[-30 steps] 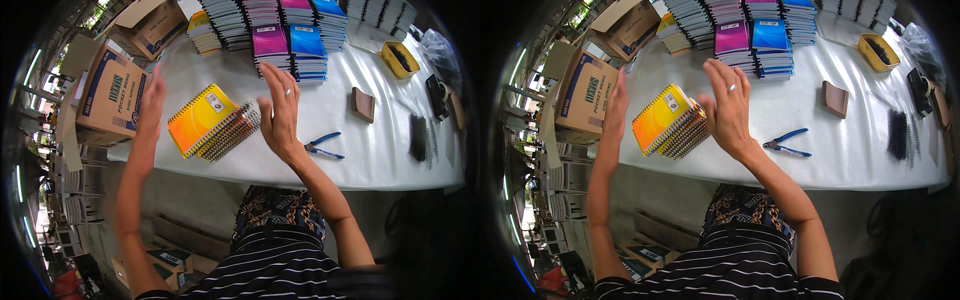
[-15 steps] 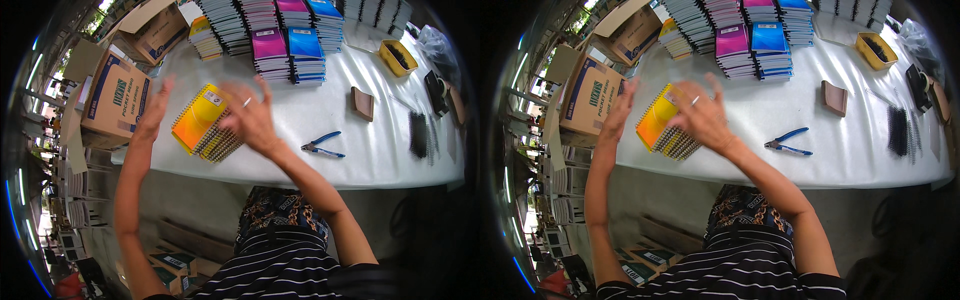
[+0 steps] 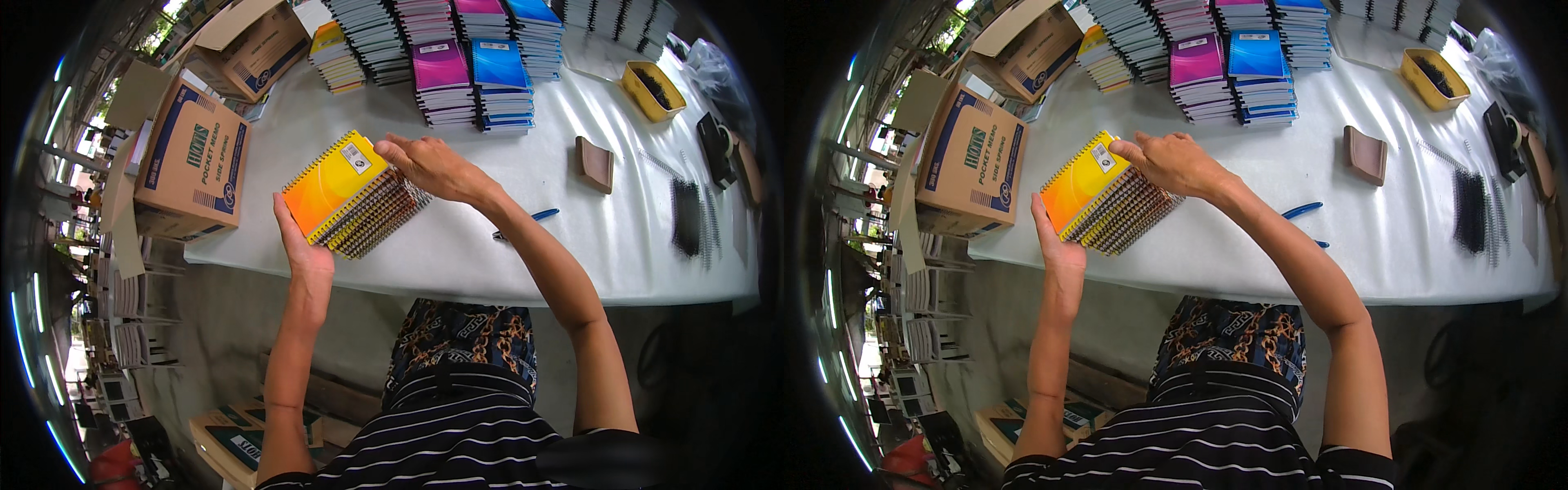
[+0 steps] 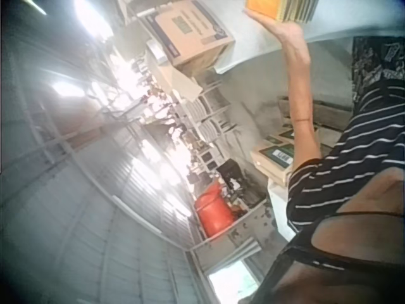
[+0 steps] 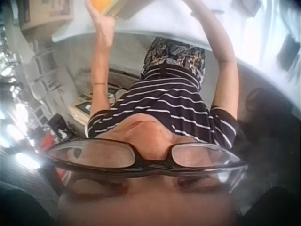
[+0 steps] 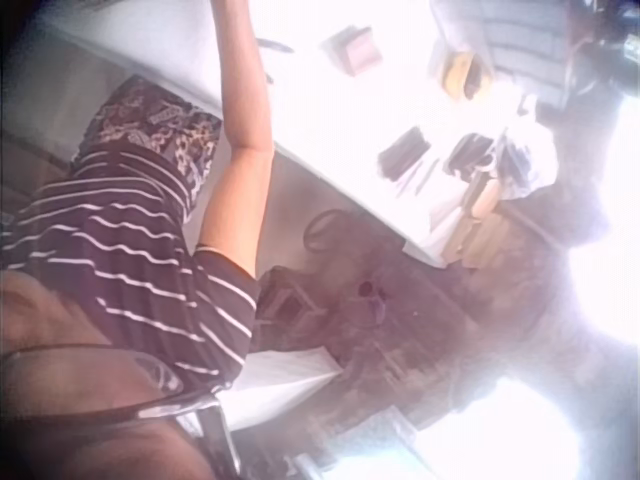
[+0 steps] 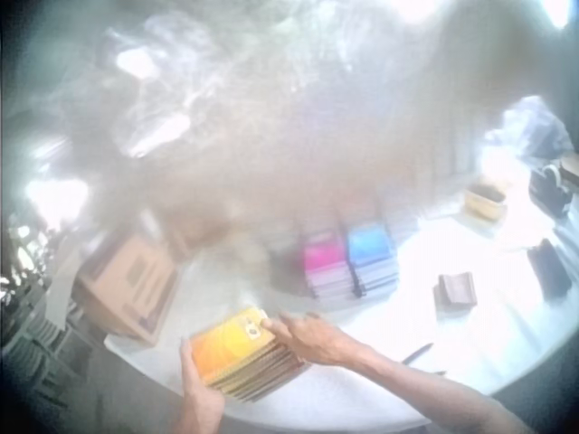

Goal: The person assembles spiral-bound notebooks by inserting metal coils into pre-punched holes using pliers. They handle stacks of yellow and red notebooks, aligning the coils and crimping the ends to secure them. The person also unpacks notebooks from a cardboard box and stacks them on the table.

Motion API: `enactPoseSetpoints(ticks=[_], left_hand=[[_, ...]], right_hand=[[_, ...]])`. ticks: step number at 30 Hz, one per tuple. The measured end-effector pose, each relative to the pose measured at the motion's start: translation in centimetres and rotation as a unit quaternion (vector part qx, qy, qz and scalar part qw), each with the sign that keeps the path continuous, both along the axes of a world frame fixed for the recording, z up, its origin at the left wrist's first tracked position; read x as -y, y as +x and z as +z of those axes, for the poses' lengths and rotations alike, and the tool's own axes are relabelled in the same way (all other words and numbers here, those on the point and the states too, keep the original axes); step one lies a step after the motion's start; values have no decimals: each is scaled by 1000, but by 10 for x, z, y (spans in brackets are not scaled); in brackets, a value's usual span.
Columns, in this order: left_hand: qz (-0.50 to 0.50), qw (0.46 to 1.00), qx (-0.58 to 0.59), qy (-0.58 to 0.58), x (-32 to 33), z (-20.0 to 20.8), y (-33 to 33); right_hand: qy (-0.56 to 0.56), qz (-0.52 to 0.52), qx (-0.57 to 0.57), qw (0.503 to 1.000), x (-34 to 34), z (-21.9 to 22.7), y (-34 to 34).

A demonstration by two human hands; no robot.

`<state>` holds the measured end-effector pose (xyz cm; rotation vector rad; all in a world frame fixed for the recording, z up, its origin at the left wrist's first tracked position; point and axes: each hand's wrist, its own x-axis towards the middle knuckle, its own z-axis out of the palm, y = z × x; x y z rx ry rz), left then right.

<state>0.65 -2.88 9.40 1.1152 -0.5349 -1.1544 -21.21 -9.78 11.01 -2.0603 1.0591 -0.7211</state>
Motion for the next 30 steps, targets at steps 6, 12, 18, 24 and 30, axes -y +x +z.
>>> enactPoseSetpoints(ticks=[6, 12, 18, 24, 30], left_hand=[[52, 957, 275, -74, 41, 27, 44], [-485, 785, 379, 64, 106, 65, 22], [-249, 616, 732, -150, 89, 74, 33], [-280, 227, 811, -460, -17, 42, -40], [-349, 72, 870, -341, -8, -4, -23]], right_hand=[[-391, -212, -8, 896, -45, -17, 23], [-553, -54, -30, 831, -46, -64, 96], [-448, -59, -31, 892, -77, -52, 10], [-129, -216, -315, 915, -112, -65, -153], [-264, -178, -297, 900, -100, -61, -117]])
